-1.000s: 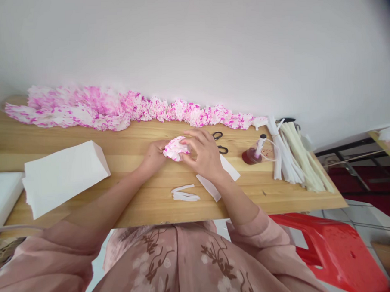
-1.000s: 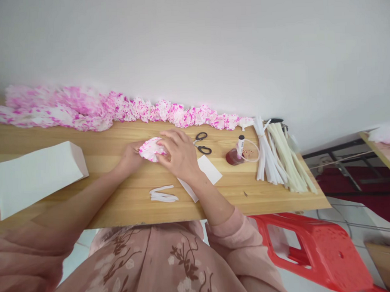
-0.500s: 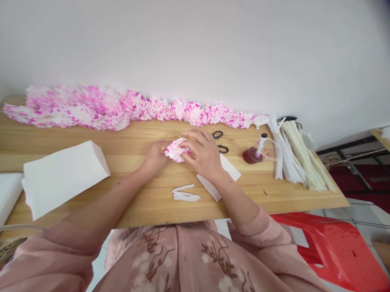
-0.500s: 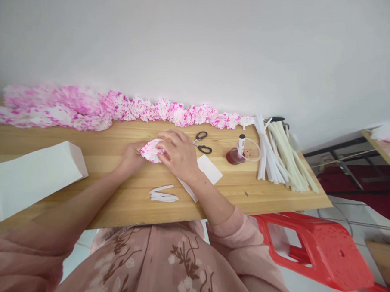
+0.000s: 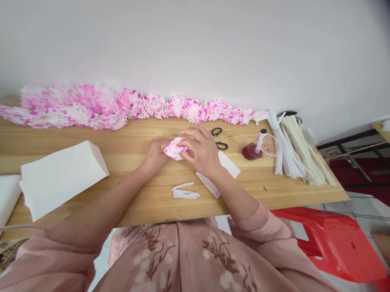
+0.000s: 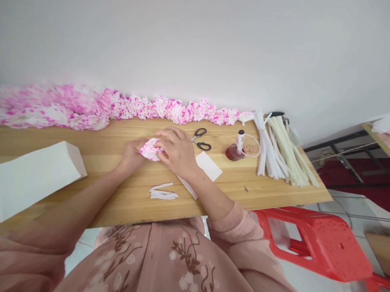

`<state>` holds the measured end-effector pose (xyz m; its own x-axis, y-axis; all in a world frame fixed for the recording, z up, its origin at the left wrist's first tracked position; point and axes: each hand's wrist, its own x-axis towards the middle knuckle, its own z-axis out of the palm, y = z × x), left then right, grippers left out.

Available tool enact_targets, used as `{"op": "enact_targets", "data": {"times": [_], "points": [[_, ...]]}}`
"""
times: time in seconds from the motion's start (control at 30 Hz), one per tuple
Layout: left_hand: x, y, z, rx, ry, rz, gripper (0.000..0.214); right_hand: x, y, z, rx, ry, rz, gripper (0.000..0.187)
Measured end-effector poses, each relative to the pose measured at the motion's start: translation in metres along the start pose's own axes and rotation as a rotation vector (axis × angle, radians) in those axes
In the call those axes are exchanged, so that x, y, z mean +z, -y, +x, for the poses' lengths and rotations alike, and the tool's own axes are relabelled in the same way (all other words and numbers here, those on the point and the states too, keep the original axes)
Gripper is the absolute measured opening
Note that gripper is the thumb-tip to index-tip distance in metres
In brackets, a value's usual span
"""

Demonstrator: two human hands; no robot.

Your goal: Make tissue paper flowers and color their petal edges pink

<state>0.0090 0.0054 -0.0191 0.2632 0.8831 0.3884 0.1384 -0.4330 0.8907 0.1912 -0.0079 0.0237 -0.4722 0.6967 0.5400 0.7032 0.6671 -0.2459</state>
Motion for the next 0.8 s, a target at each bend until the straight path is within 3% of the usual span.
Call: {"op": "enact_targets", "data": {"times": [0.1,0.23,0.53,0.67,0.8], "points": [[-0.001,-0.002,-0.002,-0.095,-0.07,-0.066,0.026,-0.002,-0.001,0.0,-0.006,-0.03,-0.031,0.016],[-0.001,-0.005,-0.004,-0.15,-0.077,-0.09,0.015,-0.003,-0.001,0.0,-0.008,-0.041,-0.04,0.021],[0.0,-0.002,0.002,-0.227,-0.067,-0.073,0.016,-0.001,-0.003,0.001,-0.051,-0.098,0.064,0.01],[0.0,-0.004,0.004,-0.274,-0.104,-0.152,0.014,-0.01,-0.005,0.004,-0.012,-0.192,0.178,0.027],[0.002,0.002,0.004,-0.299,-0.164,-0.238,0.018,-0.01,-0.013,0.004,0.07,-0.236,0.162,0.03]]}}
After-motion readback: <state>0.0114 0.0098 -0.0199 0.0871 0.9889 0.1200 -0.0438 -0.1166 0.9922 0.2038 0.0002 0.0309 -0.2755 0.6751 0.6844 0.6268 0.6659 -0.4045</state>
